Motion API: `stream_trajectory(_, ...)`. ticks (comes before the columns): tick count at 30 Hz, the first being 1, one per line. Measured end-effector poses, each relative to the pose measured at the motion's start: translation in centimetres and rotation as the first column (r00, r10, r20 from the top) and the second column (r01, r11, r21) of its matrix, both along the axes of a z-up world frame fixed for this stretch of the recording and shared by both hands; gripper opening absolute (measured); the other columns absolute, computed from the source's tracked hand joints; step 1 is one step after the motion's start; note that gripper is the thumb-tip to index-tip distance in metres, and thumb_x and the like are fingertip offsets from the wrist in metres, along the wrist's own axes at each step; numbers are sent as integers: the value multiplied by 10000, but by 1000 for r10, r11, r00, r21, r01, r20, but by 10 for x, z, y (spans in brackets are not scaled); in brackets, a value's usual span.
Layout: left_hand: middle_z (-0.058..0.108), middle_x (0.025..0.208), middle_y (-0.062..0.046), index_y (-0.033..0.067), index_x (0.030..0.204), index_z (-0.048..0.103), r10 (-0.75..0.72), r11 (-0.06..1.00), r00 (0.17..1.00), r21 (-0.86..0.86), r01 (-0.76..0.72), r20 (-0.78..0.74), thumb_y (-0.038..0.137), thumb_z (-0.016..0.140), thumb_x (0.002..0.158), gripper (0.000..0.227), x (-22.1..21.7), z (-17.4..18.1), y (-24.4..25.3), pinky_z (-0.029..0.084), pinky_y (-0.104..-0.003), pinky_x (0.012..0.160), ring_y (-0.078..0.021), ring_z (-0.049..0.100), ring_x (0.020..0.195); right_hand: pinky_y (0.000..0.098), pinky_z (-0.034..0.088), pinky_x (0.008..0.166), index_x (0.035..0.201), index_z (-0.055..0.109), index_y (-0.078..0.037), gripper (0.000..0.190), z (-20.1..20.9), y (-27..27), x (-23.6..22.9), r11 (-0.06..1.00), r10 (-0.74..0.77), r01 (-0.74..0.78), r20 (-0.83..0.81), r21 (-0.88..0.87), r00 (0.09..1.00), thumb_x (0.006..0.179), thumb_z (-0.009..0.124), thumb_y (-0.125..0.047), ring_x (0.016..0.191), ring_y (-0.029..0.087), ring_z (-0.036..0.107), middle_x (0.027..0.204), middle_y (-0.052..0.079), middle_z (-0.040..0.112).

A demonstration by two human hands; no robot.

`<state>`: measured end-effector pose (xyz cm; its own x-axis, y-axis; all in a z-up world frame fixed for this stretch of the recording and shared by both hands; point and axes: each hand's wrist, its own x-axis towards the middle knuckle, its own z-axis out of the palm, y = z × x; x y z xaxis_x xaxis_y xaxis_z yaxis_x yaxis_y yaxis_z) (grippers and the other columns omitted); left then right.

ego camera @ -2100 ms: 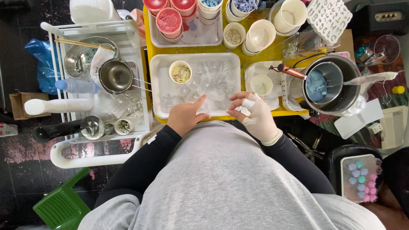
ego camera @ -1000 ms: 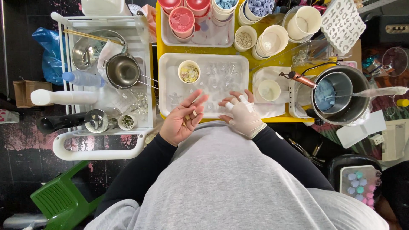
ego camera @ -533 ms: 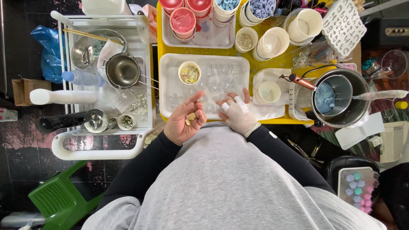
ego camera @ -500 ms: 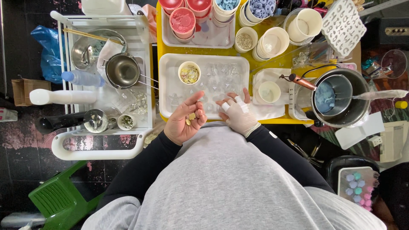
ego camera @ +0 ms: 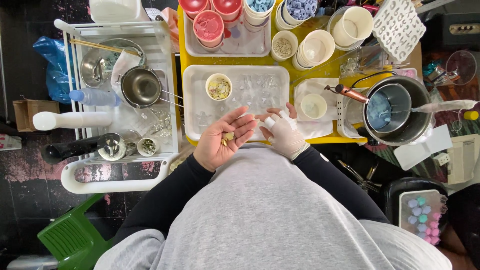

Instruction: Assembling small decorative wax shapes into clear plastic molds.

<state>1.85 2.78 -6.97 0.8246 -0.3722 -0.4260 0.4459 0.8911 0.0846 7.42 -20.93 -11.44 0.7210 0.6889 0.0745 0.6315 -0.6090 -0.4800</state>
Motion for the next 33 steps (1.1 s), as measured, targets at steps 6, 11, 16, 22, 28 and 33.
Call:
stream_trajectory(6,732,854,-38,27,1323,591,-39,999,997,29,42,-74,205,478,1037,356,1,8,4,600,-353,800,-207,737,835,646,142,1184,1249,663,-188,424,4,1,1,994,60,-51,91,-97,994,849,756,-293,1342,286,500,1193,17,670)
stream_trajectory(11,417,527,81,101,1100,688,-71,997,997,32,72,-13,314,527,1102,267,-4,2,15,313,-215,477,-47,346,442,657,117,1205,1258,679,-185,410,-1,2,-2,990,58,-45,89,-136,994,876,750,-314,1337,281,509,1152,18,669)
stream_trajectory(16,318,460,79,141,837,660,-70,979,995,188,81,-67,337,524,1078,339,-8,4,29,220,-230,399,-56,239,380,654,60,1196,1271,690,-141,446,9,7,1,984,74,-51,130,-168,989,865,745,-318,1304,286,514,1133,53,669)
stream_trajectory(22,326,452,53,139,712,552,24,968,999,250,-11,-46,357,548,1082,430,-21,-16,43,233,-258,399,-84,255,382,640,64,1201,1001,745,-209,215,10,9,7,998,11,-8,35,-68,999,797,797,-255,1254,248,558,1046,-14,707)
stream_trajectory(28,396,551,51,48,995,625,-9,853,999,522,26,-35,365,468,1125,377,-25,-10,30,304,-254,477,-70,309,452,559,180,1189,939,760,-198,129,61,24,15,974,-173,197,-193,113,966,849,824,-265,1077,177,633,820,-51,684)
stream_trajectory(33,356,488,53,39,1221,630,-294,857,956,438,272,-18,539,325,1072,604,-32,-19,7,246,-239,396,-87,262,376,500,233,1161,866,751,-187,155,96,58,3,964,48,21,-254,264,966,810,836,-304,1116,176,632,861,-60,697)
